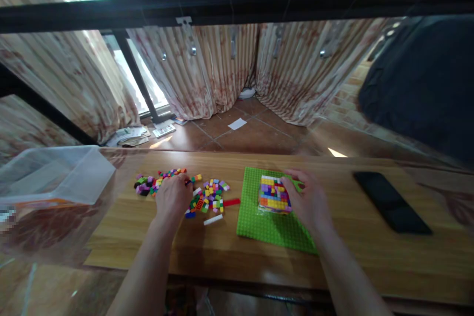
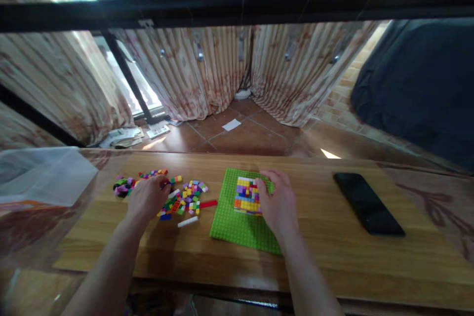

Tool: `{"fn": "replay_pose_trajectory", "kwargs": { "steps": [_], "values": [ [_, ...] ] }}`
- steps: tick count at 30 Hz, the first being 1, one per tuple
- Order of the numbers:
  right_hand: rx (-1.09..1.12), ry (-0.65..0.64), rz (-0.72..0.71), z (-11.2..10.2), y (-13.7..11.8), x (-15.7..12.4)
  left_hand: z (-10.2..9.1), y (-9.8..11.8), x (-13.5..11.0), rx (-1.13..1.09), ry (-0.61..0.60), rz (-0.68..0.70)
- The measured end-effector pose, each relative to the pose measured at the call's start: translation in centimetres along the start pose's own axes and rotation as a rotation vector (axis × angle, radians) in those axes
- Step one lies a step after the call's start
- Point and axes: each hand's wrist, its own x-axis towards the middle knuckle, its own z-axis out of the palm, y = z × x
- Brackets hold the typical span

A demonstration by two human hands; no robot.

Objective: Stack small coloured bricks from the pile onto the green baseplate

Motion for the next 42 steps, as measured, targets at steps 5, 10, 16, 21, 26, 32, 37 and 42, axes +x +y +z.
{"fn": "replay_pose_trajectory", "kwargs": {
  "steps": [5,10,16,21,26,32,37,42],
  "values": [
    [0.104,0.056,0.023,-0.7,0.2,0.3,-0.7,-0.4,-0.3,-0.213,0.096,-0.031],
    [0.269,0.180,0.037,-1.1,-0.1,0.6,-0.9,1.8,-2.0,-1.087,-0.044,-0.013],
    [0.476,0.099,0.021,-1.1,-2.0,-0.5,-0.7,7.7,-4.9,-1.842,-0.560,-0.061],
    [0.399,-0.181,-0.136,-1.5,-4.2,-2.2,-0.2,10.5,-5.6,-2.036,-0.613,-0.045],
    [0.369,-0.210,-0.198,-1.2,-4.8,-2.5,-0.1,12.0,-6.0,-2.056,-0.570,0.047],
    [0.355,-0.133,-0.088,-3.3,-2.0,-1.0,0.5,12.2,-5.7,-1.833,-0.469,0.084],
    [0.342,-0.079,0.057,-5.1,0.4,-0.1,1.6,11.5,-4.7,-1.557,-0.270,0.015],
    [0.187,-0.156,-0.058,-5.2,0.3,-0.3,2.2,11.8,-4.6,-1.433,-0.267,0.073]
  ]
}}
